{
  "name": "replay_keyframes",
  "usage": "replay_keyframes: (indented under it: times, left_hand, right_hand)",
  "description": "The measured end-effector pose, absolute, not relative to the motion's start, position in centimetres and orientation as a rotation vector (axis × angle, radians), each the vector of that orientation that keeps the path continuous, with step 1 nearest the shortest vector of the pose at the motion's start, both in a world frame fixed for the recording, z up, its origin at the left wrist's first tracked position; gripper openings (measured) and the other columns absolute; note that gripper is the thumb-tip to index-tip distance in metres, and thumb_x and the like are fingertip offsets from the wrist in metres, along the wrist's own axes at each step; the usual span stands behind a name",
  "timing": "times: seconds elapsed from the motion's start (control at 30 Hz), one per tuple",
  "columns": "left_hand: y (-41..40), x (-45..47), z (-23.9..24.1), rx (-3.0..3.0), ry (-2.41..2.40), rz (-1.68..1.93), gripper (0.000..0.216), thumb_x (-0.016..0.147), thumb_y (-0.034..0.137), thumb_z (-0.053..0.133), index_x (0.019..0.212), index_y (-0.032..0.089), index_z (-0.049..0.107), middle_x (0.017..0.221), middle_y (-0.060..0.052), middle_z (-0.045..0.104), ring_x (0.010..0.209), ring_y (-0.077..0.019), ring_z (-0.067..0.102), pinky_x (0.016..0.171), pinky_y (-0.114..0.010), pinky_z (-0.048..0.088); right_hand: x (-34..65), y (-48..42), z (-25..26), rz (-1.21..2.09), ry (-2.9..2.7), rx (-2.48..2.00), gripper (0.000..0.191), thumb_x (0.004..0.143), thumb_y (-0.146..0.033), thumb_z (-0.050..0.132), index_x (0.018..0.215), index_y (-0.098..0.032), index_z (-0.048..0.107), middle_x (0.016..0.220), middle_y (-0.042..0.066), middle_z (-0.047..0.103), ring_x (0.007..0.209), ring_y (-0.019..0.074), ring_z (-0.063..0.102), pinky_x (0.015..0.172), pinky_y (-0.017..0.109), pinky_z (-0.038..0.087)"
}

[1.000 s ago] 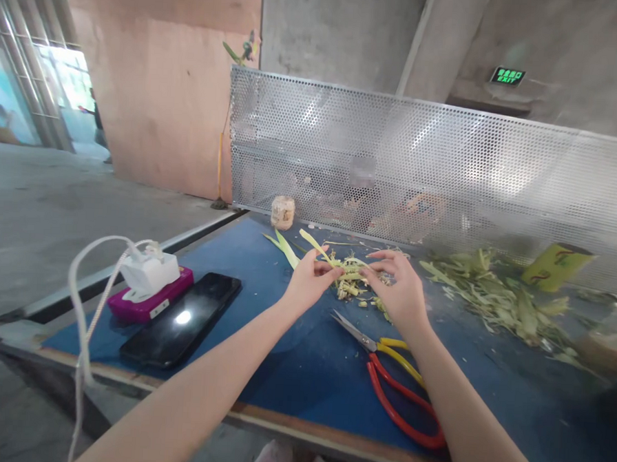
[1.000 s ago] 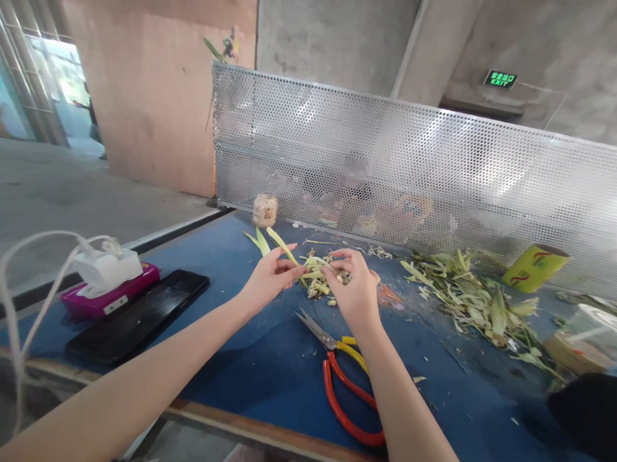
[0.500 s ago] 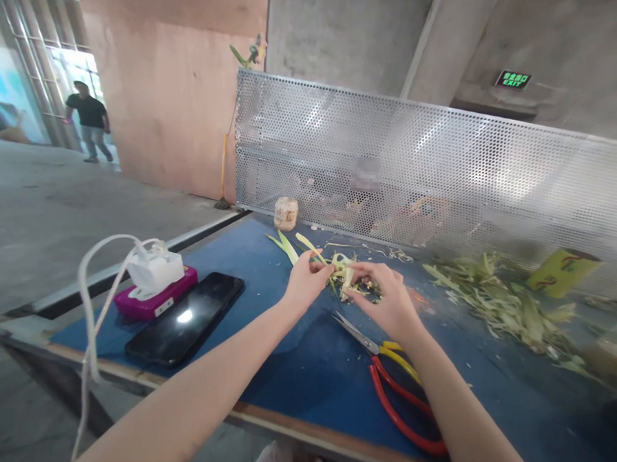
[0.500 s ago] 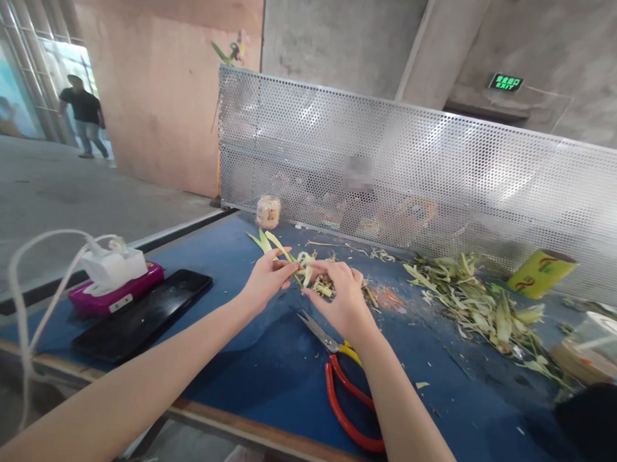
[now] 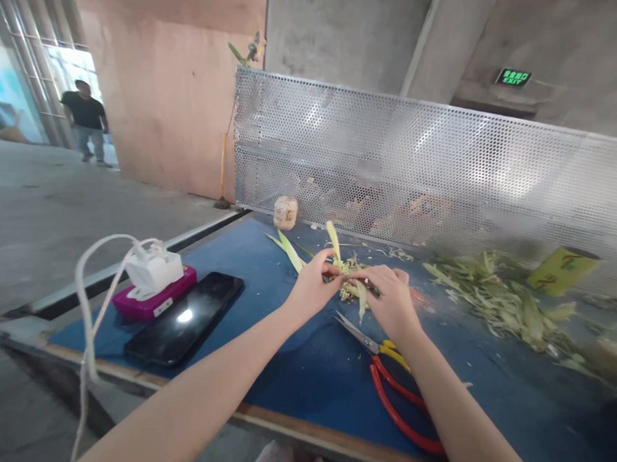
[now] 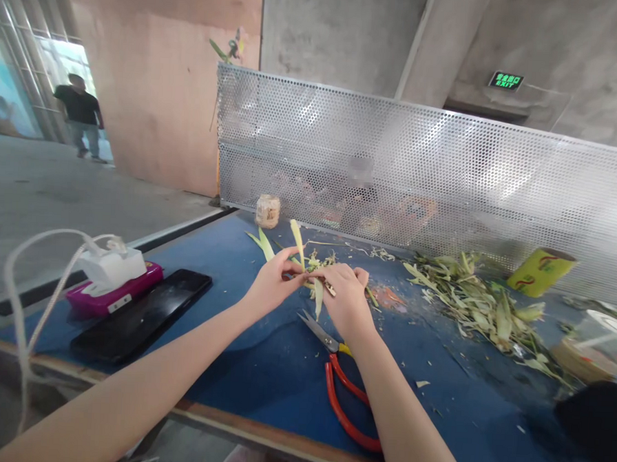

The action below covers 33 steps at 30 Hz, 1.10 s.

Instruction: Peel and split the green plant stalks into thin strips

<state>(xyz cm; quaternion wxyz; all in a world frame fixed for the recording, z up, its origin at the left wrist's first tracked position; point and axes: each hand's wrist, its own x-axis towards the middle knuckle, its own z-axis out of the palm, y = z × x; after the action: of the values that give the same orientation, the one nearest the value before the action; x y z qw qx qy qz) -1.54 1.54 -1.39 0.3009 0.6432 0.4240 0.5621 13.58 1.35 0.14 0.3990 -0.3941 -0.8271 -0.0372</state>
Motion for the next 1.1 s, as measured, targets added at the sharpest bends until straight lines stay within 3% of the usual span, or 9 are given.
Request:
replay_keyframes:
  times: [0.17,0.47,0.73,0.8,0.9,1.1]
  left_hand:
    - [1.2,-1.3,-1.3,1.859,1.139,1.378,0.053,0.069,0.020,0.054,0.120,0.014,0.041,0.083,-0.006,0.066,0.073,-0.0148,0.059,0.063,-0.025,0.045]
    - [0.9,-1.2,-2.1,2.088,0.997,1.263,0.064,0.068,0.019,0.051,0.129,0.013,0.033,0.095,-0.007,0.064,0.056,-0.0098,0.048,0.053,-0.023,0.040]
    - [1.0,-1.1,-2.0,2.000,1.001,1.300,0.061,0.071,0.022,0.051,0.129,0.014,0.033,0.077,-0.004,0.063,0.057,-0.0107,0.048,0.059,-0.025,0.042]
    - [1.0,-1.0,-2.0,2.001,0.951,1.327,0.063,0.071,0.021,0.052,0.129,0.012,0.031,0.070,-0.002,0.059,0.059,-0.0113,0.049,0.062,-0.026,0.042]
    - [0.9,-0.9,-1.9,1.912,0.862,1.365,0.071,0.069,0.017,0.053,0.132,0.009,0.022,0.061,0.003,0.051,0.061,-0.0113,0.048,0.068,-0.028,0.042]
    - [0.4,-0.6,-1.0,1.534,0.833,1.338,0.080,0.068,0.014,0.056,0.134,0.008,0.011,0.062,0.003,0.056,0.059,-0.0090,0.049,0.068,-0.025,0.040]
  right_hand:
    - [13.6,1.5,0.1,-0.038,-2.089,-0.965,0.012,0.073,-0.014,0.052,0.076,-0.022,0.061,0.073,0.001,0.063,0.072,0.0165,0.055,0.074,0.034,0.033]
    - [13.9,1.6,0.2,-0.032,-2.015,-0.964,0.010,0.071,-0.015,0.055,0.069,-0.022,0.063,0.069,0.000,0.063,0.070,0.0171,0.055,0.073,0.035,0.037]
    - [14.0,1.9,0.2,0.075,-1.963,-0.876,0.013,0.073,-0.021,0.055,0.074,-0.024,0.068,0.079,0.004,0.057,0.077,0.0177,0.054,0.071,0.034,0.042]
    - [13.9,1.8,0.3,0.121,-1.954,-0.815,0.020,0.074,-0.020,0.052,0.089,-0.025,0.065,0.089,0.005,0.056,0.080,0.0167,0.053,0.073,0.033,0.043]
    - [13.7,1.7,0.5,0.300,-1.916,-0.772,0.038,0.077,-0.020,0.048,0.115,-0.026,0.049,0.095,0.004,0.057,0.078,0.0149,0.053,0.073,0.032,0.044]
    - [13.5,1.6,0.6,0.677,-1.714,-0.667,0.027,0.077,-0.026,0.051,0.102,-0.024,0.041,0.071,-0.001,0.059,0.063,0.0128,0.056,0.063,0.029,0.046]
